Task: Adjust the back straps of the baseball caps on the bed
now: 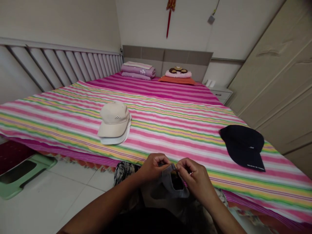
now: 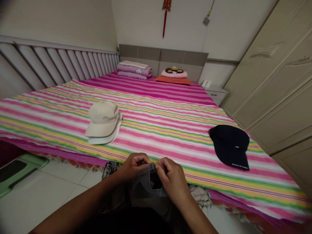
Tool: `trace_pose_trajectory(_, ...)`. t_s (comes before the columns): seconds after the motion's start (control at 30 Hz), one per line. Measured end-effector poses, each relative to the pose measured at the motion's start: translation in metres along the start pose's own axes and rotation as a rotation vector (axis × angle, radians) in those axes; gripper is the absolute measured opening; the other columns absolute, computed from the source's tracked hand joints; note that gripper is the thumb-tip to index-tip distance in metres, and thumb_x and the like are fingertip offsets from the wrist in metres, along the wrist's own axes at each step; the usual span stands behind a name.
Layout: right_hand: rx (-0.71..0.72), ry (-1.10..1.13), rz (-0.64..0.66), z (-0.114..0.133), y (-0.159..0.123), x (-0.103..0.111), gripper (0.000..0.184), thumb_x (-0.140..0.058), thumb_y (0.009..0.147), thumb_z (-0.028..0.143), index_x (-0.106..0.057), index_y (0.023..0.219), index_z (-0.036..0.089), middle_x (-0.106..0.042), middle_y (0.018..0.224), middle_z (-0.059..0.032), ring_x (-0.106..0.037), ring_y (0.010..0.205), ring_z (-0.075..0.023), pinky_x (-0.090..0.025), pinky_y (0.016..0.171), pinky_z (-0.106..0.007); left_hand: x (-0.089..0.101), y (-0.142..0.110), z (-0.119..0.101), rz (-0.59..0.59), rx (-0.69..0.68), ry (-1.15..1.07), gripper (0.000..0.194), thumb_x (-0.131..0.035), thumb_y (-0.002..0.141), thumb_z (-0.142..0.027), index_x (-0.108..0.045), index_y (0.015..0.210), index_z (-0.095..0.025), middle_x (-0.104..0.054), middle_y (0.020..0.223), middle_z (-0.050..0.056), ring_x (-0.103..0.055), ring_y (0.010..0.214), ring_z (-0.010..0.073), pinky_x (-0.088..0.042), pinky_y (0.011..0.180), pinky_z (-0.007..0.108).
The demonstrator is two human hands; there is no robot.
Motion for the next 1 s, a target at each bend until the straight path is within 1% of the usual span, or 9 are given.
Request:
trace_pose_trajectory(0.13, 0.005, -0.008, 0.075, 0.003, 0.002, -0.007, 0.023, -0.044, 0.081, 0.025, -0.055, 0.062, 0.018, -0.057, 0.056, -0.0003, -0.051, 0.051, -0.0123, -0.035, 0.047, -0.021, 0.003, -0.001, -0.017, -0.054, -0.178, 0.213, 0.012, -0.055, 0.071, -0.02, -0.06, 0.062, -0.013, -0.058, 0.059, 0.002, -0.051, 0.056, 0.0092, -0.035, 0.053, 0.019)
trace_pose_trajectory(0.23, 0.005, 0.016, 0.11, 0.001, 0.004, -0.011, 0.025, -0.043, 0.081, 0.025, -0.055, 0.06, 0.018, -0.057, 0.054, -0.0002, -0.052, 0.05, -0.0124, -0.036, 0.047, -0.021, -0.001, -0.006, -0.026, -0.081, -0.323, 0.36, 0.01, -0.052, 0.07, -0.015, -0.06, 0.064, -0.014, -0.058, 0.059, 0.002, -0.051, 0.055, 0.009, -0.035, 0.053, 0.019)
trace_pose_trajectory(0.3, 0.016, 0.0, 0.1, -0.002, 0.004, -0.013, 0.024, -0.043, 0.079, 0.023, -0.055, 0.059, 0.018, -0.056, 0.052, 0.0001, -0.051, 0.049, -0.0124, -0.035, 0.047, -0.021, -0.007, -0.01, -0.031, -0.088, -0.404, 0.473, 0.011, -0.051, 0.07, -0.014, -0.06, 0.064, -0.014, -0.057, 0.058, 0.002, -0.05, 0.055, 0.0098, -0.034, 0.053, 0.02)
trace_pose_trajectory(0.4, 0.042, -0.075, 0.031, -0.003, 0.003, -0.011, 0.022, -0.043, 0.076, 0.02, -0.054, 0.058, 0.017, -0.055, 0.051, 0.0, -0.049, 0.048, -0.012, -0.033, 0.046, -0.021, -0.012, -0.012, -0.032, -0.086, -0.451, 0.547, 0.012, -0.049, 0.071, -0.015, -0.059, 0.063, -0.015, -0.055, 0.057, 0.002, -0.049, 0.056, 0.0105, -0.034, 0.053, 0.021)
trace_pose_trajectory(0.53, 0.034, -0.039, -0.005, -0.004, 0.001, -0.01, 0.021, -0.043, 0.074, 0.018, -0.052, 0.055, 0.016, -0.051, 0.05, 0.0007, -0.046, 0.047, -0.0106, -0.031, 0.045, -0.02, -0.008, -0.01, -0.029, -0.074, -0.404, 0.434, 0.011, -0.05, 0.071, -0.016, -0.059, 0.065, -0.014, -0.056, 0.058, 0.002, -0.05, 0.056, 0.0098, -0.035, 0.054, 0.02)
trace_pose_trajectory(0.67, -0.047, 0.035, -0.022, -0.01, 0.001, -0.007, 0.019, -0.044, 0.072, 0.02, -0.05, 0.054, 0.016, -0.043, 0.047, 0.0028, -0.039, 0.046, -0.0096, -0.028, 0.043, -0.02, -0.005, -0.005, -0.02, -0.045, -0.289, 0.303, 0.011, -0.052, 0.071, -0.018, -0.062, 0.066, -0.013, -0.058, 0.06, 0.003, -0.052, 0.057, 0.01, -0.036, 0.055, 0.02)
trace_pose_trajectory(0.77, -0.11, 0.091, -0.038, -0.018, -0.001, -0.007, 0.019, -0.045, 0.071, 0.023, -0.047, 0.053, 0.017, -0.04, 0.047, 0.0032, -0.035, 0.046, -0.0094, -0.027, 0.043, -0.02, -0.004, -0.004, -0.012, -0.037, -0.206, 0.235, 0.012, -0.054, 0.071, -0.019, -0.062, 0.066, -0.012, -0.057, 0.06, 0.003, -0.052, 0.058, 0.0106, -0.036, 0.055, 0.02)
trace_pose_trajectory(0.9, -0.258, 0.314, -0.005, -0.038, -0.003, -0.018, 0.02, -0.047, 0.07, 0.029, -0.048, 0.055, 0.016, -0.04, 0.046, 0.0034, -0.036, 0.044, -0.0093, -0.029, 0.043, -0.021, -0.003, -0.004, -0.003, -0.039, -0.13, 0.113, 0.012, -0.056, 0.07, -0.021, -0.062, 0.065, -0.012, -0.056, 0.059, 0.002, -0.05, 0.058, 0.0104, -0.035, 0.056, 0.021)
trace_pose_trajectory(1.0, -0.339, 0.459, 0.032, -0.048, -0.005, -0.029, 0.021, -0.047, 0.07, 0.032, -0.048, 0.057, 0.016, -0.045, 0.047, 0.0023, -0.039, 0.043, -0.0096, -0.032, 0.042, -0.021, -0.003, -0.003, 0.012, -0.043, -0.007, -0.039, 0.014, -0.058, 0.069, -0.024, -0.06, 0.063, -0.012, -0.054, 0.058, 0.0, -0.046, 0.055, 0.009, -0.033, 0.052, 0.02)
Point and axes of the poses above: each hand's wrist, its own y-axis towards the middle knuckle, its own x-axis out of the back of the hand, z = x × y, the point moved 10 cm from there along y, towards the middle knuckle
